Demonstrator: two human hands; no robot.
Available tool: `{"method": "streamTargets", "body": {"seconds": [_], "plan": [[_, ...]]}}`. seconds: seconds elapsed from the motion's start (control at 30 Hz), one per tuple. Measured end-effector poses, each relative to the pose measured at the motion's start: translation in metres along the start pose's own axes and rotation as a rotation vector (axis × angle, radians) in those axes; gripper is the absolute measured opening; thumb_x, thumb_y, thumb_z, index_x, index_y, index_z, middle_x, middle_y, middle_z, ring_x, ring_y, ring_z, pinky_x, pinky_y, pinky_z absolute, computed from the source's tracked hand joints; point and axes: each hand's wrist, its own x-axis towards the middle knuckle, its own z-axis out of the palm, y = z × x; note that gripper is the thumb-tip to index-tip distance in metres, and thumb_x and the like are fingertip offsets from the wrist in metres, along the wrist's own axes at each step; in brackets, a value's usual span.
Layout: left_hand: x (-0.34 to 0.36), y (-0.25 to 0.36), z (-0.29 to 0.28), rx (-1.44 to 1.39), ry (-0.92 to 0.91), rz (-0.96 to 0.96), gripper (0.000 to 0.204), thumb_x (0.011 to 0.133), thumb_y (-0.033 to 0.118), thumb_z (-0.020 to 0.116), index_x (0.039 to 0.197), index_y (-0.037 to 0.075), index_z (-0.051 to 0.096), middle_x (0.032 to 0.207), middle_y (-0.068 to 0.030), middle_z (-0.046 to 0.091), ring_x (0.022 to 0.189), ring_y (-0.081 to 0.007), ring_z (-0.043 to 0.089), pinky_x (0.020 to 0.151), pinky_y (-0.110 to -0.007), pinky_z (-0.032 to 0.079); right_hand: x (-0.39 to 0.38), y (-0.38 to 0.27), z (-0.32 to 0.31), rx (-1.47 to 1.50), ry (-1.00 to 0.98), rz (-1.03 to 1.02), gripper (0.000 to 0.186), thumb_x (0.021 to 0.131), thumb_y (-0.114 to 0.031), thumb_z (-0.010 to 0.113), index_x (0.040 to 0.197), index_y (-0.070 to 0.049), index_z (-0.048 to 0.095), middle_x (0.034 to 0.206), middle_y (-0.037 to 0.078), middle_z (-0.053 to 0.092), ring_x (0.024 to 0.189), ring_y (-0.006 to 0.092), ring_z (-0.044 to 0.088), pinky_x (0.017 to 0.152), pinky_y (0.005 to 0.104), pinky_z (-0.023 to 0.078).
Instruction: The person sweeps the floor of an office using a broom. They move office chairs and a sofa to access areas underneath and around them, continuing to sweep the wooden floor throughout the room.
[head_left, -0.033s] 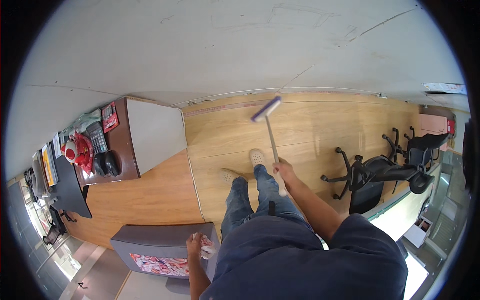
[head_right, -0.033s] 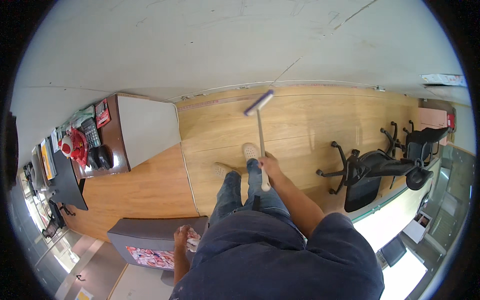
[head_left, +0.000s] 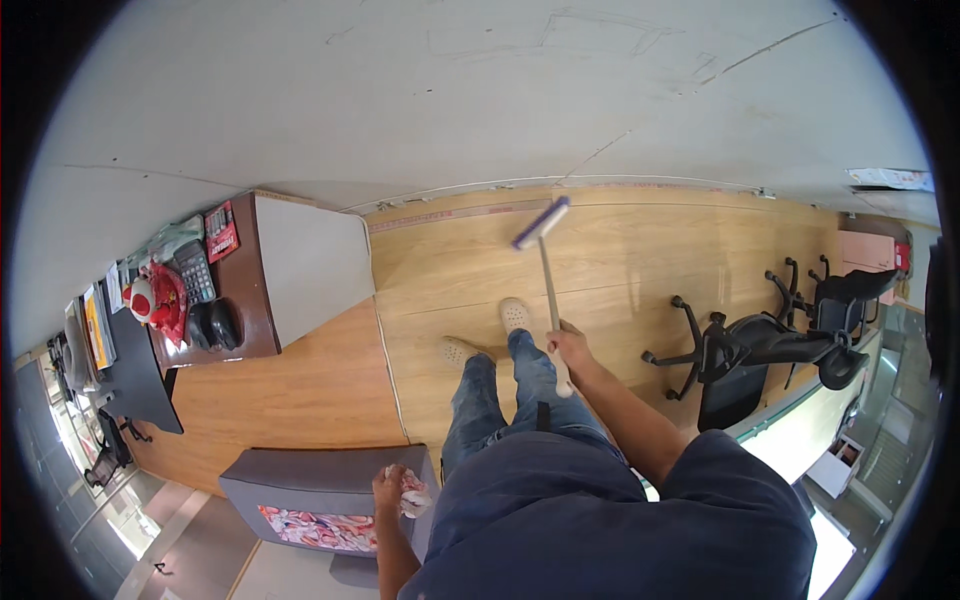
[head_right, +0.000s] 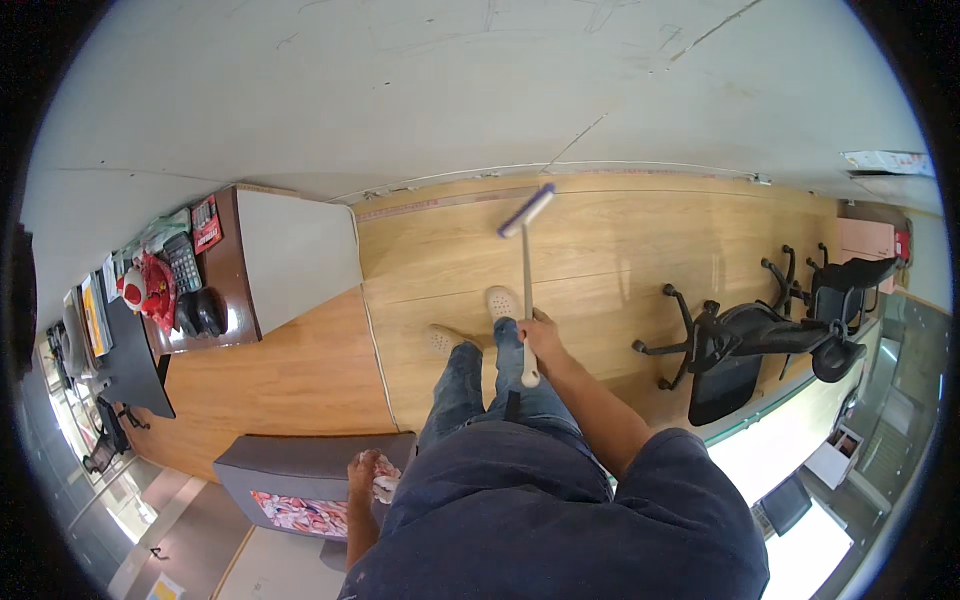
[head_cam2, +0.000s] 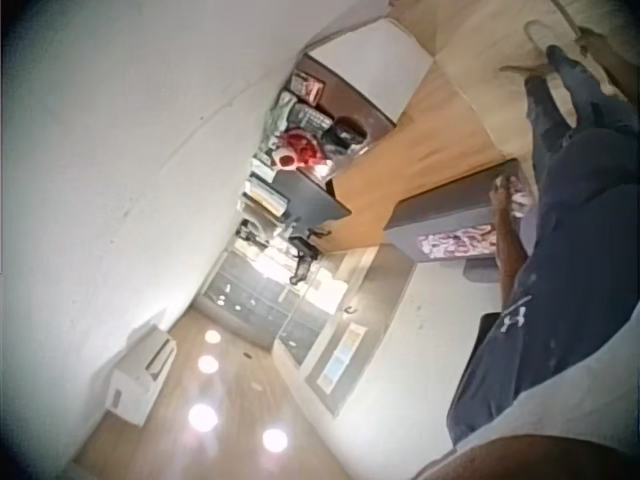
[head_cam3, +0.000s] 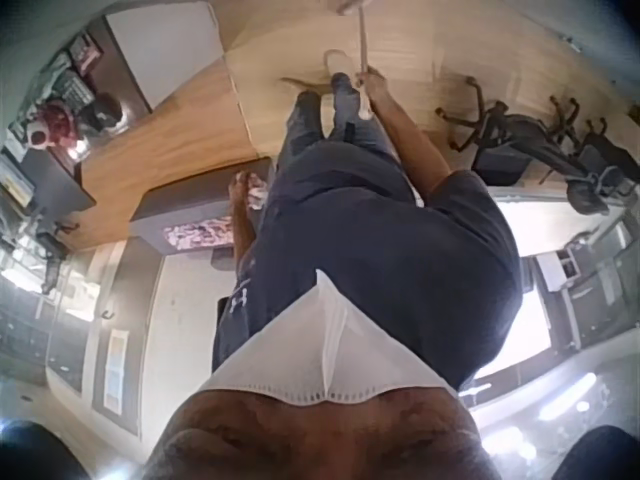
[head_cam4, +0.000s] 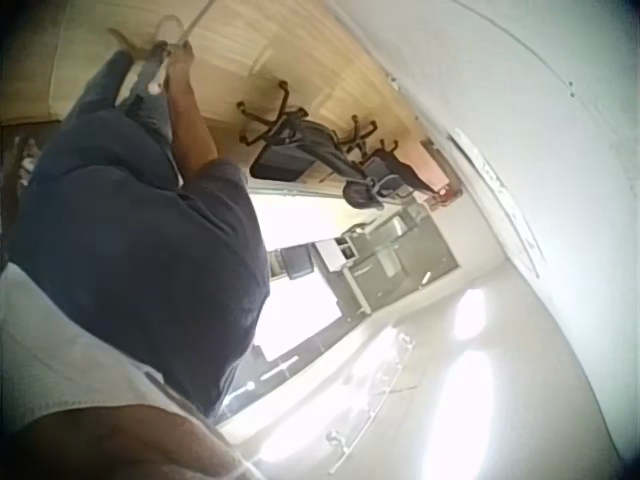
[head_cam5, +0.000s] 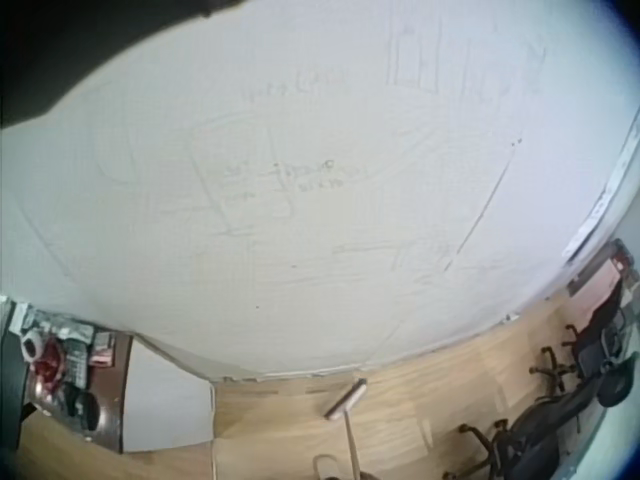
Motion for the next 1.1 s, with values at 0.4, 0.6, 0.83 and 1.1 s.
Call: {"method": "streamTargets", "body": {"seconds": [0.4,0.6,0.83,1.1], "plan": [[0.011,0.005,-0.013,0.128,0.061,-0.023,0.029,0.079,0.027,0.066,0.083,-0.002,0.064,0.077,-0.0128,0.065,0.065,-0.0217,0.064,0.062,-0.036,0.053,0.073,-0.049,-0.008,-0.420,-0.158,0.177,0.020,0.088,-0.031,0.058,0.076,-0.015,0.056,0.060,-0.003,0.047,0.043,0.0099,0.041,0.035,0.0284,0.029],[0.028,-0.029,-0.005,0.249,0.131,0.007,0.052,0.074,0.042,0.068,0.101,-0.002,0.067,0.094,-0.0228,0.068,0.091,-0.0343,0.066,0.080,-0.038,0.051,0.029,-0.068,-0.107,-0.702,-0.095,0.165,0.023,0.085,-0.031,0.059,0.074,-0.010,0.059,0.062,-0.001,0.050,0.054,0.0103,0.046,0.049,0.0285,0.036],[0.016,-0.082,0.028,-0.099,0.252,-0.189,0.049,0.072,0.040,0.070,0.096,-0.002,0.067,0.087,-0.0194,0.069,0.079,-0.0282,0.067,0.073,-0.038,0.052,0.153,-0.103,-0.219,-1.309,-0.225,0.148,0.019,0.078,-0.027,0.063,0.077,-0.008,0.066,0.064,0.005,0.060,0.057,0.0206,0.056,0.054,0.0336,0.044],[-0.059,-0.258,0.127,-0.602,0.440,-0.373,0.031,0.076,0.032,0.067,0.081,0.001,0.066,0.075,-0.0132,0.067,0.068,-0.0245,0.064,0.064,-0.037,0.051,0.249,-0.041,-0.002,-1.630,-0.636,0.393,0.020,0.079,-0.026,0.068,0.081,-0.005,0.067,0.062,0.005,0.059,0.047,0.0176,0.051,0.041,0.0363,0.036]]}}
